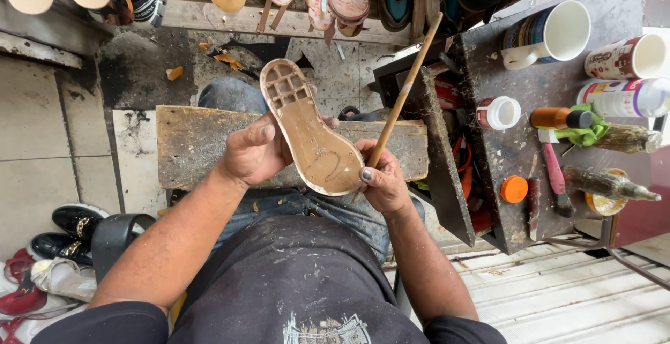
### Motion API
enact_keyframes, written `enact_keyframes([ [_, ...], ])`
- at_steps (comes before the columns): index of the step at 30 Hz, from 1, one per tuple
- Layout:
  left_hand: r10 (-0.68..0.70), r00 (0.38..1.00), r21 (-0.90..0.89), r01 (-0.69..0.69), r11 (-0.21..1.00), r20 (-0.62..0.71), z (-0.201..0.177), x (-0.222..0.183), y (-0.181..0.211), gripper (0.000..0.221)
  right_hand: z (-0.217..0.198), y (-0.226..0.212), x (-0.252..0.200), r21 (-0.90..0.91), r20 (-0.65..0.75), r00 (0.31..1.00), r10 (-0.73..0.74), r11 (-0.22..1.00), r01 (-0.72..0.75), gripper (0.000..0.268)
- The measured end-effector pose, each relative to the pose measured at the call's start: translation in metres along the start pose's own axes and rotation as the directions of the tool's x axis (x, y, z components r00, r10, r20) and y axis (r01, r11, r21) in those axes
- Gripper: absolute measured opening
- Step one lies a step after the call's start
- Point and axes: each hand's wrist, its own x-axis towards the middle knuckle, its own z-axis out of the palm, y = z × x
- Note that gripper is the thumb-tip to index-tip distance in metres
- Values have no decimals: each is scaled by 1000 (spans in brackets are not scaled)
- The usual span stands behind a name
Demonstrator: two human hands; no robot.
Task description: Applying adhesive to a shoe sole using a brush at a repair bench
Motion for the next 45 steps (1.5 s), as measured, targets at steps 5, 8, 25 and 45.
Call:
enact_keyframes([
  [5, -24, 991, -32, 29, 999, 130, -4, -5, 10, 96, -10, -5, 4, 35, -6, 1000, 8, 999, -8, 55],
  [8, -71, 981, -112, 92, 989, 183, 5, -19, 21, 105, -10, -9, 4, 35, 8, 999, 37, 999, -37, 55],
  [25, -199, 968, -398, 245, 884, 153, 5, -58, 19, 112, -38, -10, 11, 179, 274, 948, 161, 960, -215, 61],
  [45, 111, 994, -223, -112, 968, -20, -28, 0, 49, 71, -50, -3, 32, 281, 368, 929, 33, 949, -145, 56],
])
